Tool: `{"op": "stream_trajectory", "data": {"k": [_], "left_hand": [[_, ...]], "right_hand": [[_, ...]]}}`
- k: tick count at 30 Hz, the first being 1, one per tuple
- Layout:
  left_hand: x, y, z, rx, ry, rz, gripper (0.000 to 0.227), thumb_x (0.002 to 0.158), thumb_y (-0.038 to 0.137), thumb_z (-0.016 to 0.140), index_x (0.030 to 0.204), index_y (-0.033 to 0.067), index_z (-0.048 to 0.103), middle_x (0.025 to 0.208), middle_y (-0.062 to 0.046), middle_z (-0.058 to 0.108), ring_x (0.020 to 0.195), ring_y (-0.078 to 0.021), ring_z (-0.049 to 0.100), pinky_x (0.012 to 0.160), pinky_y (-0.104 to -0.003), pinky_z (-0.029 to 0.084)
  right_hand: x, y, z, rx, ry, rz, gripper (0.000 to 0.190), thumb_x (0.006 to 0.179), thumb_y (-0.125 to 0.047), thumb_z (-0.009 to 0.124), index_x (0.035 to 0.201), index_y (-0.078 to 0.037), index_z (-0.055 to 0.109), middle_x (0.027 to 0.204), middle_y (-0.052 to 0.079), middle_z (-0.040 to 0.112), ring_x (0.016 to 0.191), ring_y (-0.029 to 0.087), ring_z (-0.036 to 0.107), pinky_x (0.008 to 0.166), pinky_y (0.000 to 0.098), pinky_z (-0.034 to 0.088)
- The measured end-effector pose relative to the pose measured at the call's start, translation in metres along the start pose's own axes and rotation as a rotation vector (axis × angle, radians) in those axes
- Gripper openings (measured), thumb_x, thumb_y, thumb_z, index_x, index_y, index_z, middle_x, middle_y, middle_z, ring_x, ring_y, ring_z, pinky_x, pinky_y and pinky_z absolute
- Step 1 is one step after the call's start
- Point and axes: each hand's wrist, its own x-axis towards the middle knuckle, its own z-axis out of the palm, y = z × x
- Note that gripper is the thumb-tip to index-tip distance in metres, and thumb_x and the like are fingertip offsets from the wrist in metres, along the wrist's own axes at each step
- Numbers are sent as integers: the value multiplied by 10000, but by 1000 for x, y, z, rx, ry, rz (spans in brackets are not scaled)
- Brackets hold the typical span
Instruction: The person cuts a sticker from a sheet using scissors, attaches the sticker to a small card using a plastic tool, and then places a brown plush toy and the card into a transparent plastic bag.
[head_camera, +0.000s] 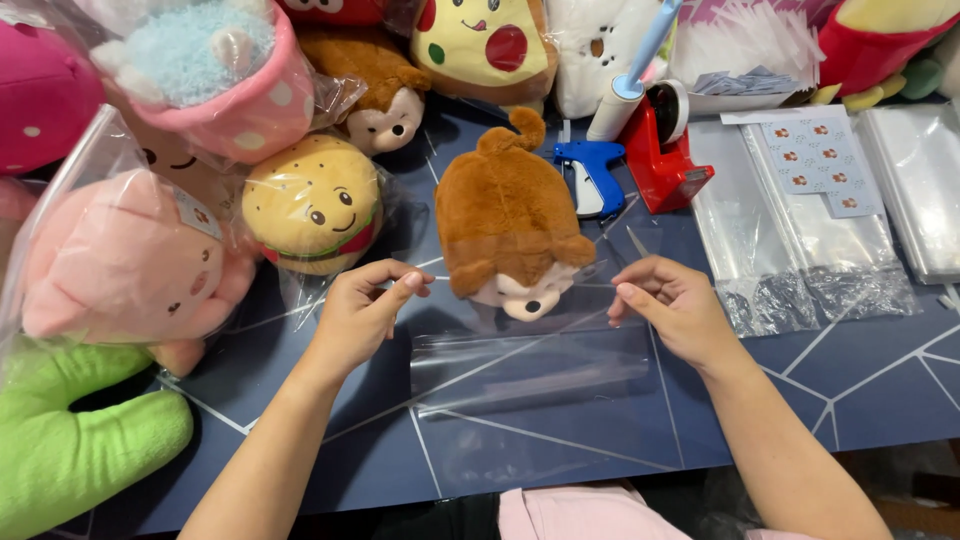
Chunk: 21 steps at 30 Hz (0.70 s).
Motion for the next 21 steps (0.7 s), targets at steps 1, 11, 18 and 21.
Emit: {"op": "stream_trajectory", "data": {"k": [1,11,18,21], "left_hand": [[0,4,1,3,13,-42,186,965,204,700,929,53,803,773,-91,731,317,-127,509,329,-213,454],[2,-9,9,36,62,-76,100,852,142,834,910,62,826,706,-95,743,430,-102,540,416,-205,450],[-1,-6,17,70,78,-62,130,858,163,828,854,35,804,660,-109,741,430,-101,546,419,-213,430],[-2,-3,20,91,60,-72,143,874,194,820,840,55,811,648,-95,747,427,-87,514,420,-200,410]], "right_hand": [[-1,3,-3,9,-32,-4,173,953,-55,672,1101,35,671,703,194,748,641,232,769,675,342,633],[-2,-14,6,-210,-20,-152,307,863,-18,778,1161,21,713,836,107,766,771,149,753,736,295,623],[1,-14,10,-247,11,-287,39,875,19,774,902,45,764,682,111,729,668,160,745,661,284,625],[3,-13,8,-211,34,-277,43,920,9,741,894,42,747,685,115,726,675,130,715,654,271,614]]}}
